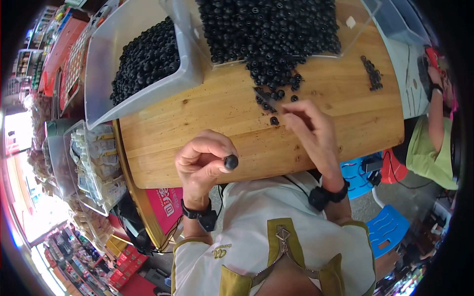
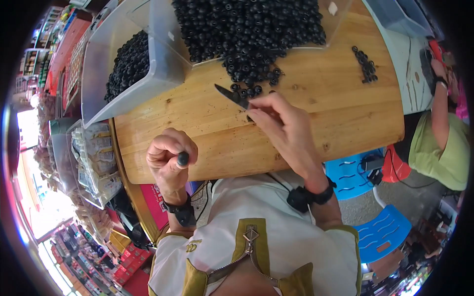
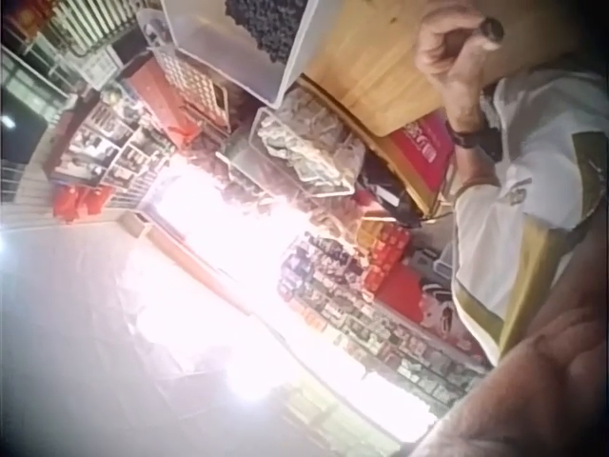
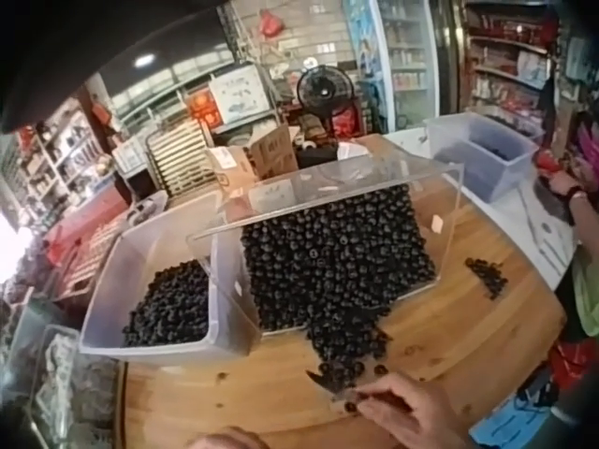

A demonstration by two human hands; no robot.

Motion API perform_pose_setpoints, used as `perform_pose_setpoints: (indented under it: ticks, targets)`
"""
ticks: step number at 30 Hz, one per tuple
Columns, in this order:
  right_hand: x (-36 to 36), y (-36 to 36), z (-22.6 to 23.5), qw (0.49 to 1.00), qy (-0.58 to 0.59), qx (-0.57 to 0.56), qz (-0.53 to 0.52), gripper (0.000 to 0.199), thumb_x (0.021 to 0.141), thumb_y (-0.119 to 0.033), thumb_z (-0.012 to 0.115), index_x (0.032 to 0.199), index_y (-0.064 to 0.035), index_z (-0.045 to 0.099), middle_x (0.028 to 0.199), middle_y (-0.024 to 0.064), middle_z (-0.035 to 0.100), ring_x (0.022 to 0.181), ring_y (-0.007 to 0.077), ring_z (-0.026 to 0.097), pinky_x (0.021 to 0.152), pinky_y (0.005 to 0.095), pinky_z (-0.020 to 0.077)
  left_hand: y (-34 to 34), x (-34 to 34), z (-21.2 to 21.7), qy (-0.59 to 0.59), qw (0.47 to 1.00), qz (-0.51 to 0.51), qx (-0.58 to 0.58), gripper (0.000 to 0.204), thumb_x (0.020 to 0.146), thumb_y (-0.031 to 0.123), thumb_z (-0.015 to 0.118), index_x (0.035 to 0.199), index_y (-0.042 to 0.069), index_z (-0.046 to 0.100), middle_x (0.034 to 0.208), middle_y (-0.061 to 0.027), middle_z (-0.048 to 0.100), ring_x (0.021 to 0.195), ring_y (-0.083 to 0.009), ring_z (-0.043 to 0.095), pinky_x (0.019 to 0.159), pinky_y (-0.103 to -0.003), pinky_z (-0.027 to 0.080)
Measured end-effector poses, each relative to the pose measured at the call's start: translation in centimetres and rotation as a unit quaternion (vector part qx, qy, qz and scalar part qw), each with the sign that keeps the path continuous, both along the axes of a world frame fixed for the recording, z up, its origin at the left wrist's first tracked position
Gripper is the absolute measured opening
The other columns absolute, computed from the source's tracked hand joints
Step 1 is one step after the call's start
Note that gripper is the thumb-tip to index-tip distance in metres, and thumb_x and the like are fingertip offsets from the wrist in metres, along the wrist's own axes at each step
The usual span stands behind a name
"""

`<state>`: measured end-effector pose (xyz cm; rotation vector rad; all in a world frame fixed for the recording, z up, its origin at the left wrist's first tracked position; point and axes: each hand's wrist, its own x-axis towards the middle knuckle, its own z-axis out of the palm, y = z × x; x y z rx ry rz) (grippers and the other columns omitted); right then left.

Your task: The person picks up black plastic parts from a pile, trims them with a knife, and places them into a container. After wiping their arm and the knife with a cloth, they resume trimming the parts and sorting them into the container.

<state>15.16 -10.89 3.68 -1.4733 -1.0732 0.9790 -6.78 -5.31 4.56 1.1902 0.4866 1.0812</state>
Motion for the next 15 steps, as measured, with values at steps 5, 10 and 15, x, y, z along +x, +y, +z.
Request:
perform_pose_setpoints:
  ticks: [5,10,15]
  targets:
    - [1.0,0.0,1.2,1.0,-0.005,0.01,-0.016,0.017,0.097,-0.012,0.061,0.108,0.0008,0.062,0.083,-0.0003,0.061,0.074,0.0048,0.053,0.069,0.0196,0.0431,2.5,-1.3,0.6,0.026,0.995,0.087,0.033,0.021,0.078,-0.005,0.074,0.096,-0.001,0.064,0.095,-0.0113,0.064,0.084,-0.0157,0.062,0.075,-0.026,0.052]
    - [0.6,-0.5,0.6,1.0,-0.012,-0.006,-0.011,0.018,0.097,-0.014,0.061,0.108,0.0004,0.062,0.084,-0.0002,0.061,0.075,0.0052,0.053,0.069,0.0192,0.0427,8.7,-4.2,4.5,0.226,0.898,0.327,0.189,0.029,0.081,-0.011,0.07,0.107,-0.001,0.064,0.096,-0.0037,0.065,0.085,-0.0092,0.061,0.079,-0.021,0.05]
    - [0.6,-0.8,0.4,0.999,-0.005,0.004,-0.034,0.019,0.098,-0.015,0.061,0.109,0.0003,0.062,0.086,0.0002,0.063,0.076,0.0051,0.054,0.068,0.0199,0.0439,10.1,-4.5,5.1,0.243,0.858,0.386,0.237,0.03,0.081,-0.01,0.07,0.109,-0.001,0.064,0.103,-0.0046,0.063,0.092,-0.0096,0.058,0.084,-0.023,0.048]
